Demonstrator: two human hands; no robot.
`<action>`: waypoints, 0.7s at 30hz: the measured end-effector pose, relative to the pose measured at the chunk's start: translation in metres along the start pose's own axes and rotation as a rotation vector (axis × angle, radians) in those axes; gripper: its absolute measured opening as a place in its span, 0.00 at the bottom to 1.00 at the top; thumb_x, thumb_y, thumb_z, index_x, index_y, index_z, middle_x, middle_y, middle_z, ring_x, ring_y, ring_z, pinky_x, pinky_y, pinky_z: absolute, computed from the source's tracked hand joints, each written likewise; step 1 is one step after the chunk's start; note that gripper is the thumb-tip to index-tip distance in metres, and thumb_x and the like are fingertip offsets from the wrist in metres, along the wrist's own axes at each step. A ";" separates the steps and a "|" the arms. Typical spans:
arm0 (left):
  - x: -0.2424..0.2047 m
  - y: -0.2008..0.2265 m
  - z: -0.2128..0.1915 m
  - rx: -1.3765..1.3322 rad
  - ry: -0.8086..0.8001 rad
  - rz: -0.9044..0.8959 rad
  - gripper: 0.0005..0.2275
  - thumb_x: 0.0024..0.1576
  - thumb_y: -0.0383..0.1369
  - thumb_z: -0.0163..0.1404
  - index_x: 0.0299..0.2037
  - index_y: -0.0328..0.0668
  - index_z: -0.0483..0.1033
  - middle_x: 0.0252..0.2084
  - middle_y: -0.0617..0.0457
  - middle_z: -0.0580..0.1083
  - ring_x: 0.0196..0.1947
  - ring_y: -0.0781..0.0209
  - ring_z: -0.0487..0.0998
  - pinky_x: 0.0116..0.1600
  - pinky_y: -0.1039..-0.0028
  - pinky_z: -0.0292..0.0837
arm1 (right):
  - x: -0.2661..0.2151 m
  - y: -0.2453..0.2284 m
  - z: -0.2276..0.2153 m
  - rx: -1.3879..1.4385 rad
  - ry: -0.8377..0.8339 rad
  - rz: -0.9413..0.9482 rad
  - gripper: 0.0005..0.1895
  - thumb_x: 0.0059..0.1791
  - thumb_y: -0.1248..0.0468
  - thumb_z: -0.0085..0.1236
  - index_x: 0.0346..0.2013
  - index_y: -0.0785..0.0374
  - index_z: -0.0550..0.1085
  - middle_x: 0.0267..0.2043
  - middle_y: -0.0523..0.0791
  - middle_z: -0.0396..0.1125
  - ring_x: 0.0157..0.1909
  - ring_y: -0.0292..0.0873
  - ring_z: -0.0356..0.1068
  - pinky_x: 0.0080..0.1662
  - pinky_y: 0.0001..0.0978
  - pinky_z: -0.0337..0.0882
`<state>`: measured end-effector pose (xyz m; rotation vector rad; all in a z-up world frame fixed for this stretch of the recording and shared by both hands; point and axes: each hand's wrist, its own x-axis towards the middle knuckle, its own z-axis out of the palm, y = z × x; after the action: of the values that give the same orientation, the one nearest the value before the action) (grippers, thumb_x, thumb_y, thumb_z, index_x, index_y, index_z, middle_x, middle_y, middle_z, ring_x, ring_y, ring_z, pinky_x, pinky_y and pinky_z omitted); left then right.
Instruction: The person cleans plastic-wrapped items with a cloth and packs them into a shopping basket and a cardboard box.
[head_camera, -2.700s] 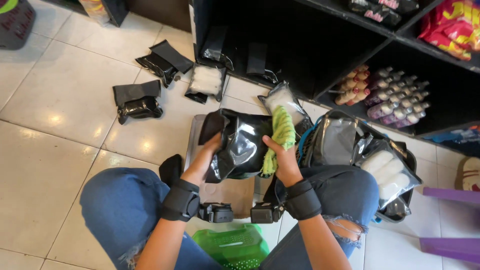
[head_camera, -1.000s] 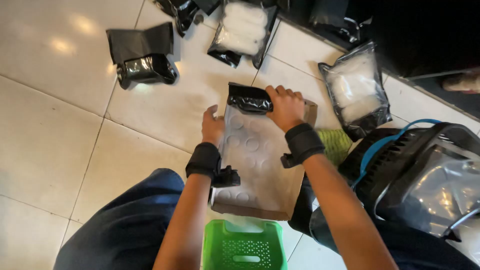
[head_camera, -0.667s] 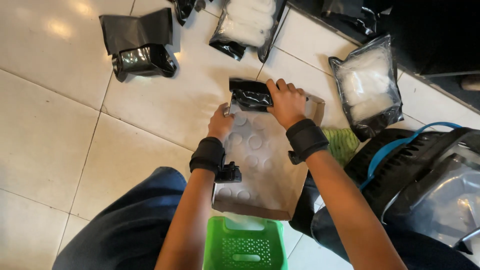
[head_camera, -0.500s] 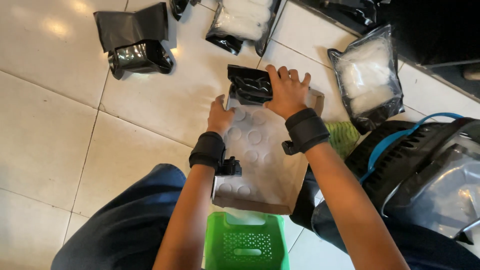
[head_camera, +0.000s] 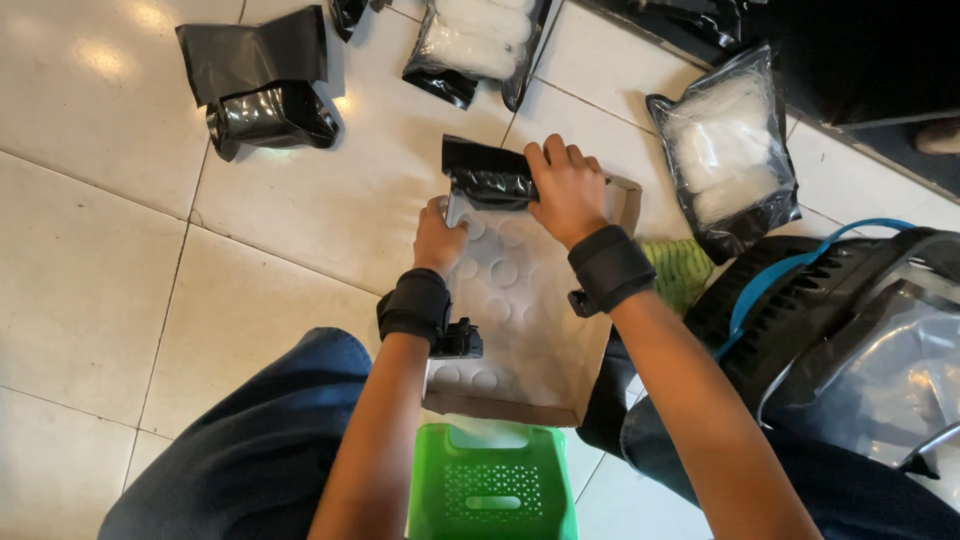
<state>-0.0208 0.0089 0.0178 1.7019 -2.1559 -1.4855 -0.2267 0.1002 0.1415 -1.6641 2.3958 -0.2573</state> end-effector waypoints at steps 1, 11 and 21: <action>0.000 -0.001 0.001 -0.001 -0.001 0.006 0.26 0.53 0.35 0.56 0.63 0.42 0.65 0.62 0.41 0.68 0.62 0.40 0.69 0.63 0.58 0.66 | -0.005 -0.004 -0.002 -0.024 0.051 -0.013 0.34 0.30 0.63 0.74 0.48 0.57 0.68 0.46 0.47 0.63 0.48 0.54 0.68 0.45 0.50 0.69; -0.039 0.087 -0.050 -0.013 0.113 -0.017 0.36 0.49 0.33 0.59 0.69 0.43 0.55 0.65 0.35 0.59 0.58 0.31 0.68 0.61 0.54 0.67 | -0.013 -0.020 -0.026 -0.049 0.050 0.056 0.39 0.31 0.65 0.68 0.57 0.55 0.67 0.49 0.48 0.63 0.53 0.55 0.65 0.48 0.61 0.62; 0.001 0.104 -0.012 0.710 0.103 0.986 0.31 0.54 0.31 0.56 0.71 0.62 0.63 0.72 0.51 0.63 0.74 0.40 0.56 0.68 0.32 0.47 | -0.050 -0.009 0.030 0.022 0.131 0.123 0.37 0.39 0.70 0.60 0.64 0.51 0.66 0.67 0.48 0.61 0.69 0.53 0.60 0.53 0.60 0.63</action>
<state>-0.0922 -0.0048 0.0933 0.4586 -2.9213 -0.3865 -0.1934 0.1428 0.1183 -1.5274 2.5691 -0.3814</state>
